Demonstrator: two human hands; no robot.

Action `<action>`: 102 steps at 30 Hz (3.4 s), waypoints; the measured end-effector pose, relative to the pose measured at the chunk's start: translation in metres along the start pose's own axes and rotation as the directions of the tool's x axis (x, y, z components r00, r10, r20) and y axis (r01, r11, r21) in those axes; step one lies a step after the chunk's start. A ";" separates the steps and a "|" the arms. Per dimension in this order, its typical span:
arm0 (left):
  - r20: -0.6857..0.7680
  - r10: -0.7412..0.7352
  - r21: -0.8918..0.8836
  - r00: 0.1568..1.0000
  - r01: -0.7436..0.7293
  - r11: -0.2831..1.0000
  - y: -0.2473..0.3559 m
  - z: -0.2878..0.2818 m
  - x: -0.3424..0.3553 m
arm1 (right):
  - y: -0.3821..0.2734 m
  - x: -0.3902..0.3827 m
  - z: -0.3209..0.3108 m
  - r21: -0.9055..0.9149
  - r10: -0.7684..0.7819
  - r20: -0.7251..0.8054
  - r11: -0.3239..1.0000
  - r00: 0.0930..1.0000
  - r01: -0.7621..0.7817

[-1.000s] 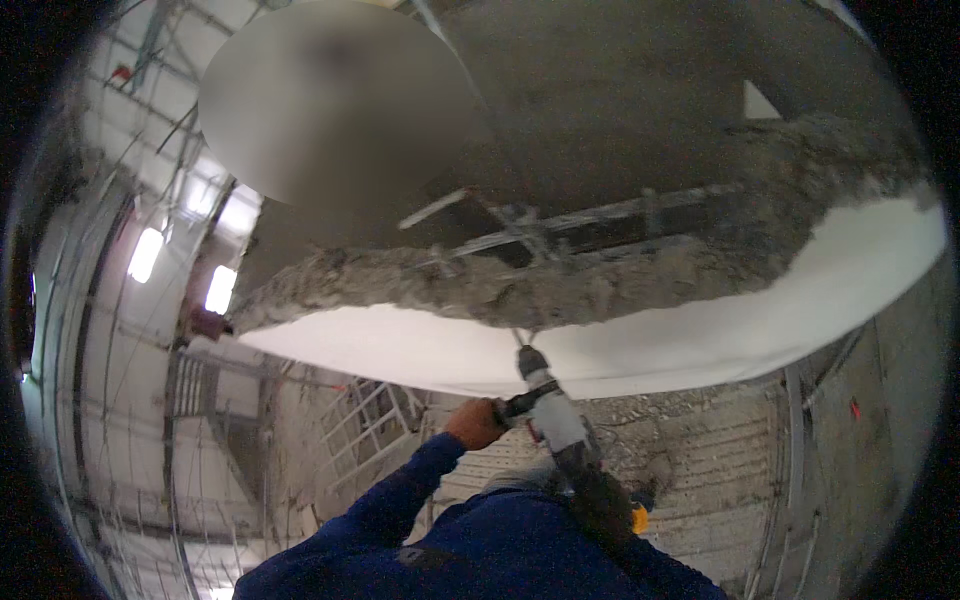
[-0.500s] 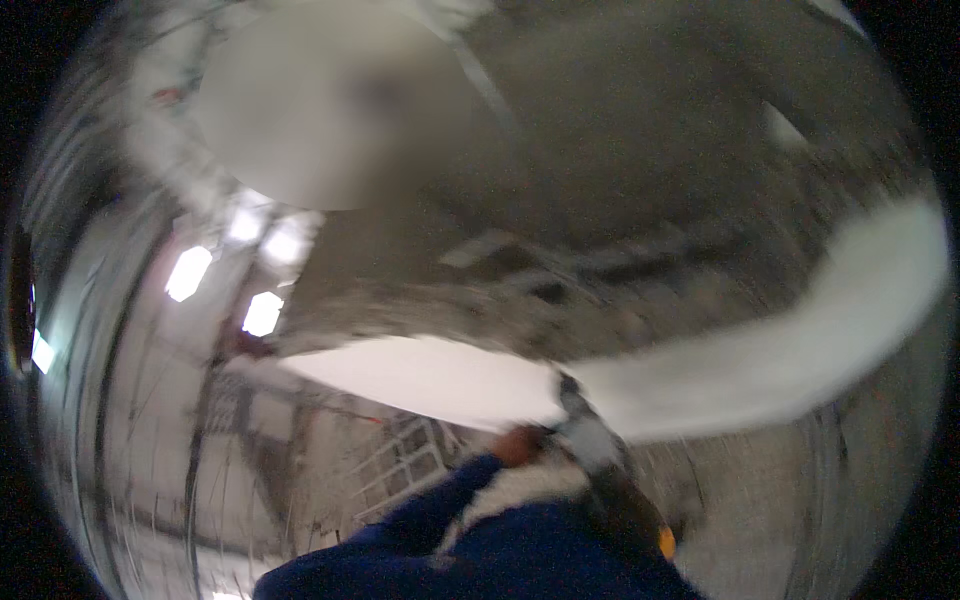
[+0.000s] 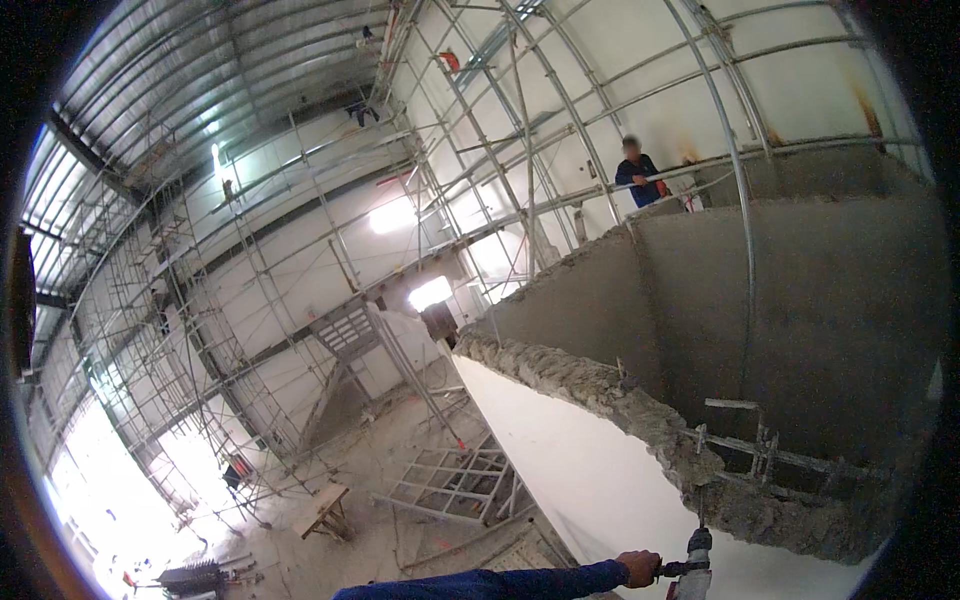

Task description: The person uses a jackhammer to break apart a section of a concrete ceiling. They repeatedly position the tool against the concrete and operate it to chip away material, creating a large opening.

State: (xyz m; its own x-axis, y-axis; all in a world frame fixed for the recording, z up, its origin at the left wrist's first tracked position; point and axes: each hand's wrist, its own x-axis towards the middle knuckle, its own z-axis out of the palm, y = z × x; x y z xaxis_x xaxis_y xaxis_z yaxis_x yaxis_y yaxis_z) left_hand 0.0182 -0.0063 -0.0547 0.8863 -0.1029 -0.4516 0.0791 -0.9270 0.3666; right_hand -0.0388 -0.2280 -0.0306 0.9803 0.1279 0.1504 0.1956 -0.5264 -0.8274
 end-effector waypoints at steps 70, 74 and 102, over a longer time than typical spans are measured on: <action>-0.171 0.336 -0.980 0.926 -0.195 0.039 0.134 -0.098 -0.103 | -0.330 0.085 -0.215 -0.580 -0.157 0.468 0.688 0.870 0.436; -0.178 0.314 -0.983 0.933 -0.186 -0.003 0.131 -0.106 -0.099 | -0.335 0.097 -0.232 -0.619 -0.136 0.509 0.629 0.850 0.471; -0.233 0.185 -0.960 0.955 -0.195 -0.202 0.109 -0.109 -0.076 | -0.361 0.143 -0.183 -0.490 -0.282 0.730 0.419 0.623 0.764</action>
State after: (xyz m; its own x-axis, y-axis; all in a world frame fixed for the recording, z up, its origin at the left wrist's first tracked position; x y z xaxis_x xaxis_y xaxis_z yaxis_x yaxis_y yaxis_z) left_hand 0.0089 -0.0596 0.1084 0.9670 -0.1862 -0.1739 0.2494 0.5533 0.7948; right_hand 0.0357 -0.1736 0.3882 0.5361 0.8414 -0.0681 0.8441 -0.5351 0.0337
